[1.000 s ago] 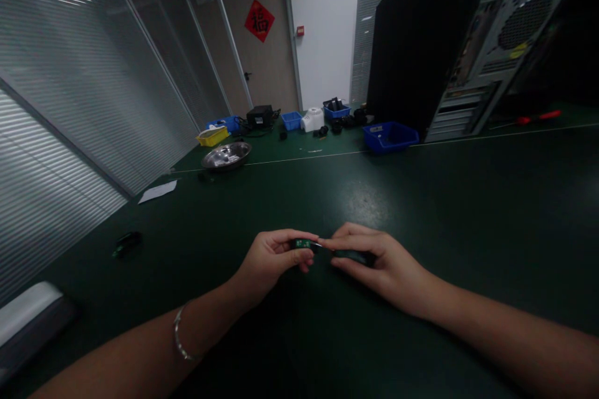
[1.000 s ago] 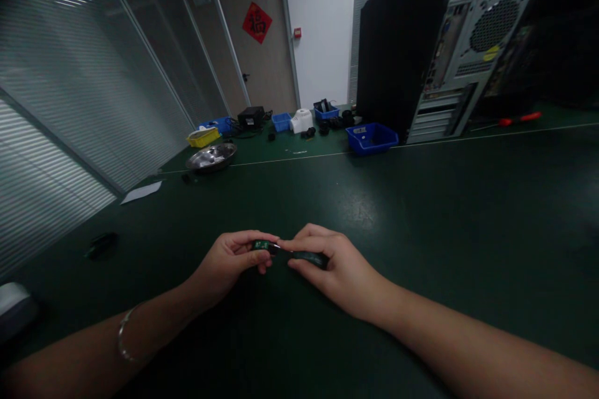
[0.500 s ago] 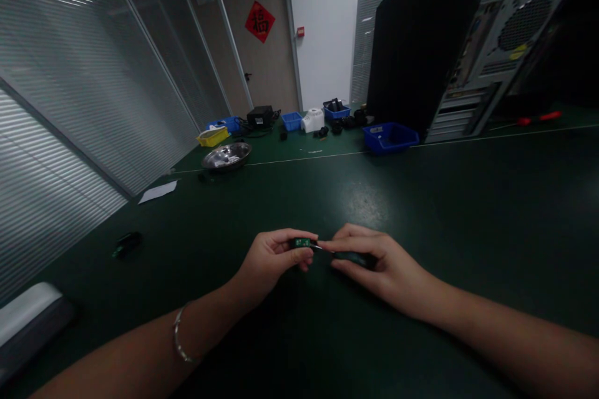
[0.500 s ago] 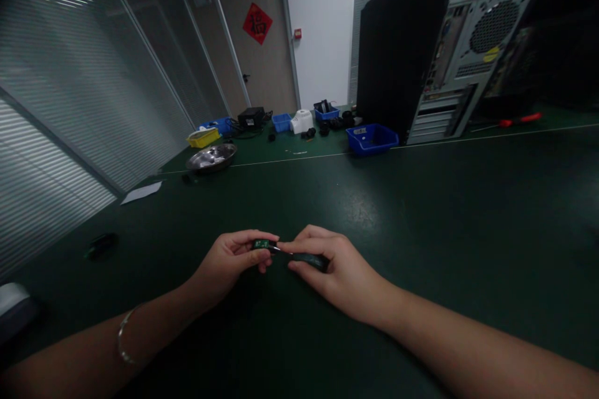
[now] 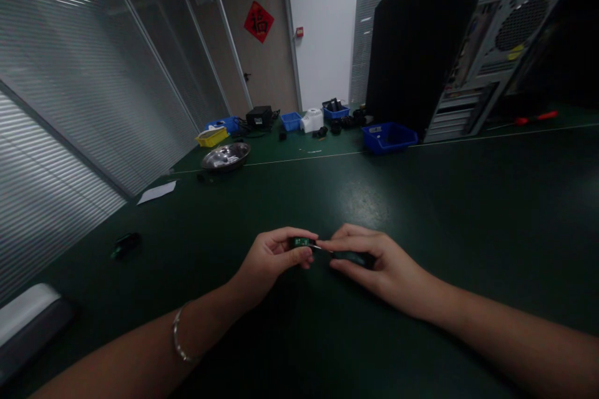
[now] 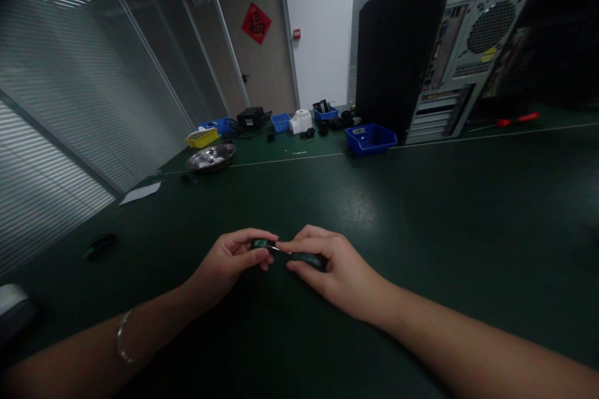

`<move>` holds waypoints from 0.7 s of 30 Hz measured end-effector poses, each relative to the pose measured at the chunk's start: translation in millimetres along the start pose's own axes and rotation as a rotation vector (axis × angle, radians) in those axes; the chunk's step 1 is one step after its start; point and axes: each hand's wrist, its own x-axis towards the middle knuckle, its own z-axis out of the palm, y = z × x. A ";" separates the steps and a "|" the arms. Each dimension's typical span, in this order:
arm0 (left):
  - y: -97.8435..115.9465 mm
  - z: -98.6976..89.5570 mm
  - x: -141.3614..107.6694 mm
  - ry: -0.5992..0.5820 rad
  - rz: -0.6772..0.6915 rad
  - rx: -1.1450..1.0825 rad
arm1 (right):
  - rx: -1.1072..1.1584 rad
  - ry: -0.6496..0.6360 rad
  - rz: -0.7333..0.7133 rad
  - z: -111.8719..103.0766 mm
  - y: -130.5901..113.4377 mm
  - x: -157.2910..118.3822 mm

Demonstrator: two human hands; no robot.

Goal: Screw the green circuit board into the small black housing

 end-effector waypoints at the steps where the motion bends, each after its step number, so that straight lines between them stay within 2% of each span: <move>1: -0.3 -0.1 0.0 -0.001 0.001 -0.011 | 0.001 0.000 0.001 -0.2 0.0 -0.1; 12: -1.8 -1.3 1.9 0.066 0.016 -0.174 | -0.036 0.036 0.013 0.0 1.6 0.3; 21: -4.7 -4.0 1.6 0.003 0.018 -0.057 | 0.004 -0.007 0.002 -2.8 -2.7 -1.0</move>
